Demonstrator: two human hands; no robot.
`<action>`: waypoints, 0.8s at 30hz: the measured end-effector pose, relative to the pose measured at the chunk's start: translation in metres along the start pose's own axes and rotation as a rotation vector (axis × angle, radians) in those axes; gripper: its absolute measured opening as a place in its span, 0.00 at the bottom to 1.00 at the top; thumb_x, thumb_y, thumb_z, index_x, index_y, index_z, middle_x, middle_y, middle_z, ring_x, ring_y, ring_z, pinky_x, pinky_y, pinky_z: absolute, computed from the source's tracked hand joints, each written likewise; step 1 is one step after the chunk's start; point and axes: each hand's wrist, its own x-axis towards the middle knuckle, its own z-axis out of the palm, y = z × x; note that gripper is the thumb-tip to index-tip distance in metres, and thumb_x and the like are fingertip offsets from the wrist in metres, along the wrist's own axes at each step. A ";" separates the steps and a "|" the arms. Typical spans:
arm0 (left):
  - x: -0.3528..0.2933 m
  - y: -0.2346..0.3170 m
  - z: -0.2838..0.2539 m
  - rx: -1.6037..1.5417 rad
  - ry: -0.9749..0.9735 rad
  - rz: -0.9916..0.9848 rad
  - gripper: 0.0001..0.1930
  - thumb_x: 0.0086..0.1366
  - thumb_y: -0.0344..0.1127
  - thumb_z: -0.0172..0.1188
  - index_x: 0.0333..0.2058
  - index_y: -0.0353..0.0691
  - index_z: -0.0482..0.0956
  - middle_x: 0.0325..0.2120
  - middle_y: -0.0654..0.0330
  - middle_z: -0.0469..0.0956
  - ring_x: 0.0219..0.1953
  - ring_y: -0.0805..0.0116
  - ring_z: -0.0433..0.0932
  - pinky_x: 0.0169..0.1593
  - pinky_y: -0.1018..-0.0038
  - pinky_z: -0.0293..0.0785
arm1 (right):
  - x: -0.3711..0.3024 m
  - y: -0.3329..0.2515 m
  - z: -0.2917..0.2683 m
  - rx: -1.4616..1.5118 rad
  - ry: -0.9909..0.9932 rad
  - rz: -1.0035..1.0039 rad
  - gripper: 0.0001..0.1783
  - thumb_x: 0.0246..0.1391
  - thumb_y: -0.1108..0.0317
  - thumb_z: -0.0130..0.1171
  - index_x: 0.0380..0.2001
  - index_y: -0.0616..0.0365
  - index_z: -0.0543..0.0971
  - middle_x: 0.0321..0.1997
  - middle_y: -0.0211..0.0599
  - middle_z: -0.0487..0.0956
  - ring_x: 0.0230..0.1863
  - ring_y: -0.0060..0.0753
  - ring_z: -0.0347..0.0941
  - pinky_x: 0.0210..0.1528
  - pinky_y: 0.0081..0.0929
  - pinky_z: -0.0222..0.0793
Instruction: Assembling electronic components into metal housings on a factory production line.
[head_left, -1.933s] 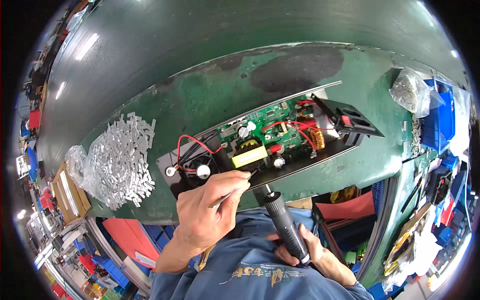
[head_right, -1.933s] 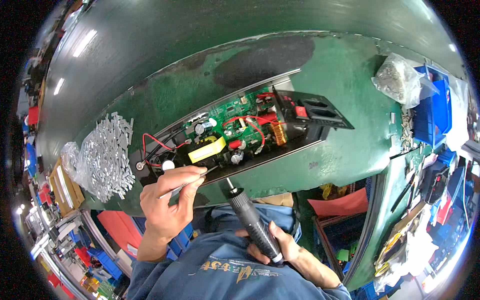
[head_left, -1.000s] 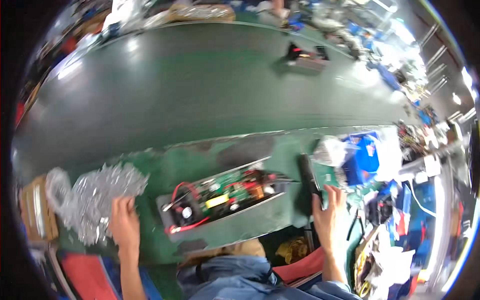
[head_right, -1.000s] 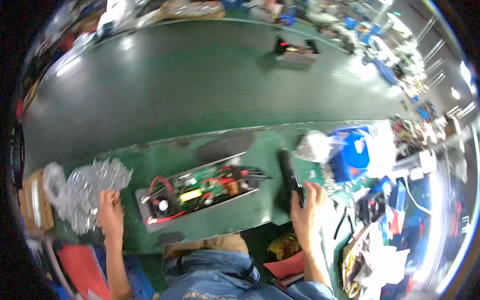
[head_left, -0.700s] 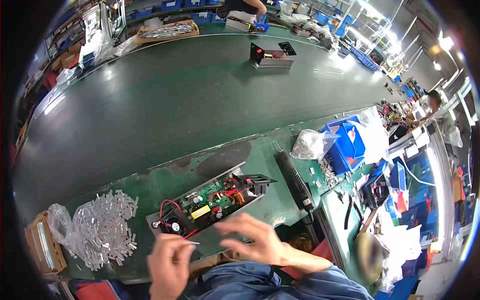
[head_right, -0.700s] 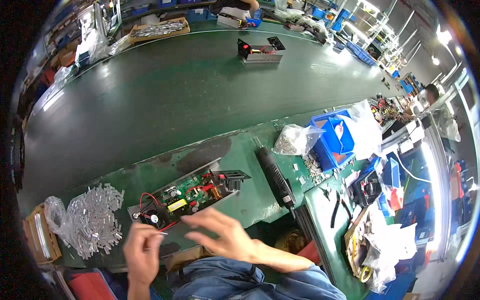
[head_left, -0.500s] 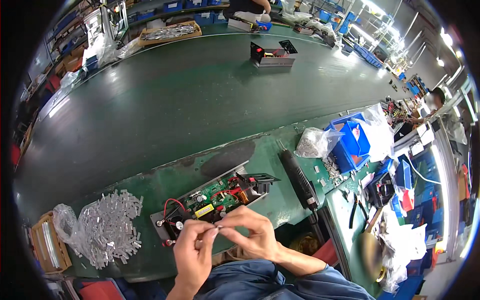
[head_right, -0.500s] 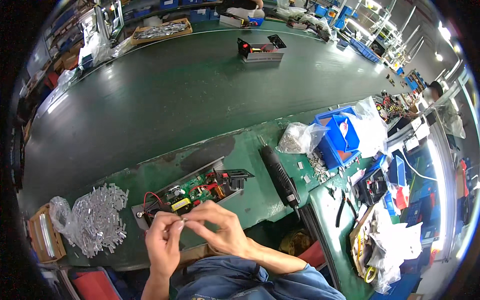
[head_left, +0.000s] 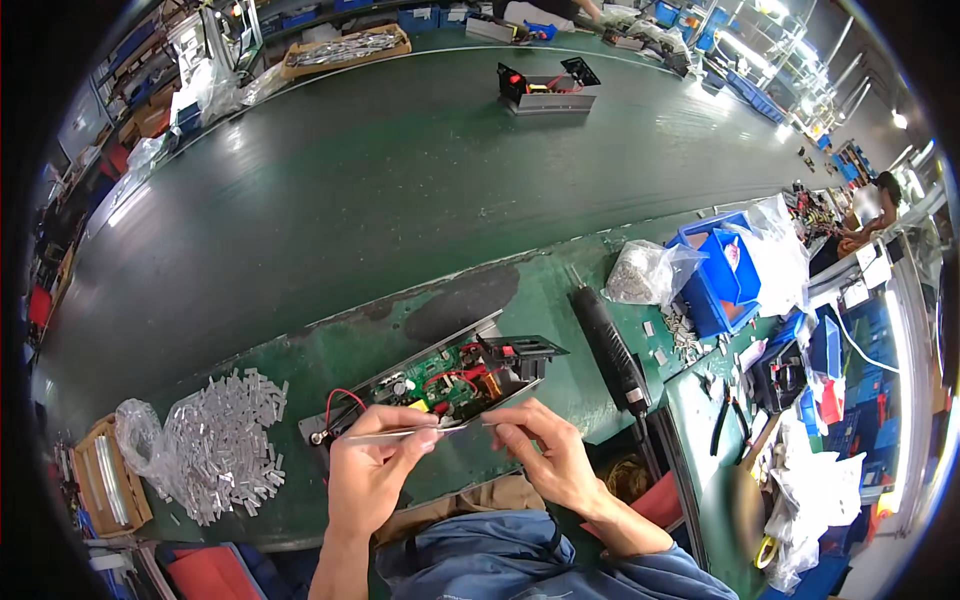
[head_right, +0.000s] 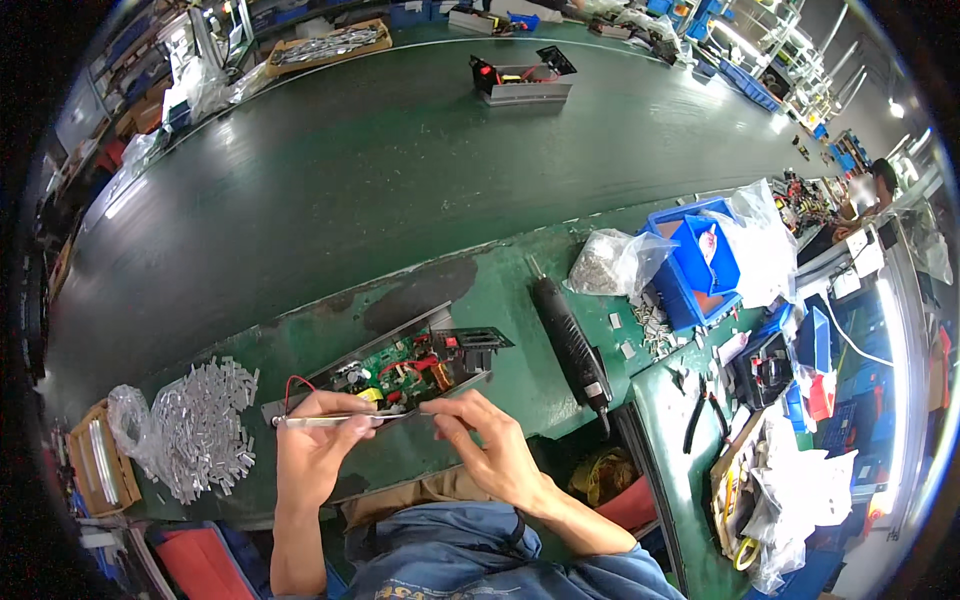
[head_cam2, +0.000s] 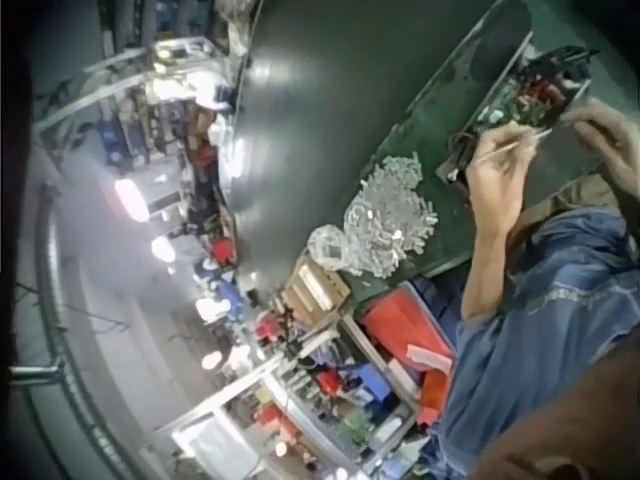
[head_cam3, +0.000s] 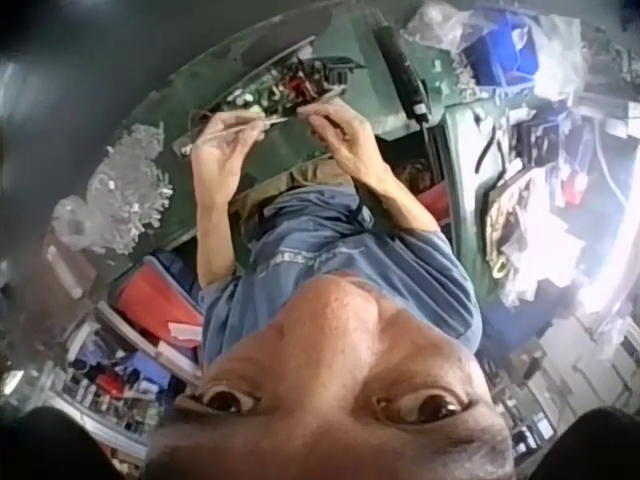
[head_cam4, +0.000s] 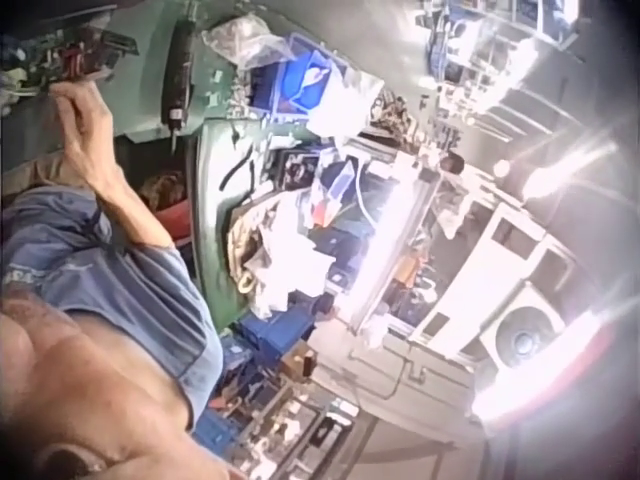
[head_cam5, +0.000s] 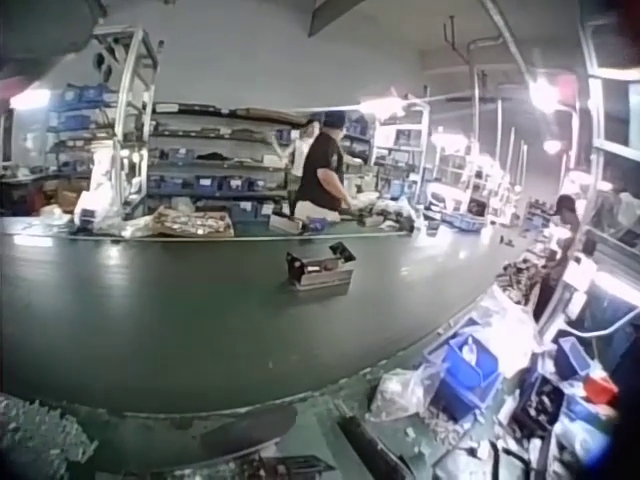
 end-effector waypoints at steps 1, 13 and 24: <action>0.001 0.001 0.003 -0.008 0.012 0.016 0.10 0.73 0.32 0.58 0.42 0.27 0.76 0.39 0.48 0.83 0.41 0.66 0.84 0.44 0.73 0.82 | 0.001 -0.002 0.001 0.006 -0.006 0.006 0.09 0.67 0.75 0.55 0.48 0.65 0.79 0.40 0.37 0.78 0.37 0.24 0.78 0.38 0.22 0.74; -0.001 -0.006 0.002 -0.009 0.044 0.035 0.09 0.72 0.28 0.59 0.47 0.29 0.75 0.38 0.50 0.83 0.41 0.65 0.84 0.46 0.71 0.82 | 0.008 -0.005 0.007 -0.021 -0.016 -0.015 0.10 0.67 0.76 0.55 0.48 0.62 0.80 0.38 0.38 0.78 0.37 0.27 0.78 0.39 0.25 0.74; -0.002 -0.008 0.003 0.010 0.032 0.043 0.13 0.71 0.31 0.62 0.48 0.29 0.75 0.40 0.55 0.83 0.42 0.69 0.84 0.48 0.75 0.80 | 0.009 -0.006 0.010 0.010 0.027 0.011 0.10 0.66 0.79 0.53 0.46 0.64 0.81 0.38 0.36 0.77 0.36 0.25 0.76 0.38 0.22 0.71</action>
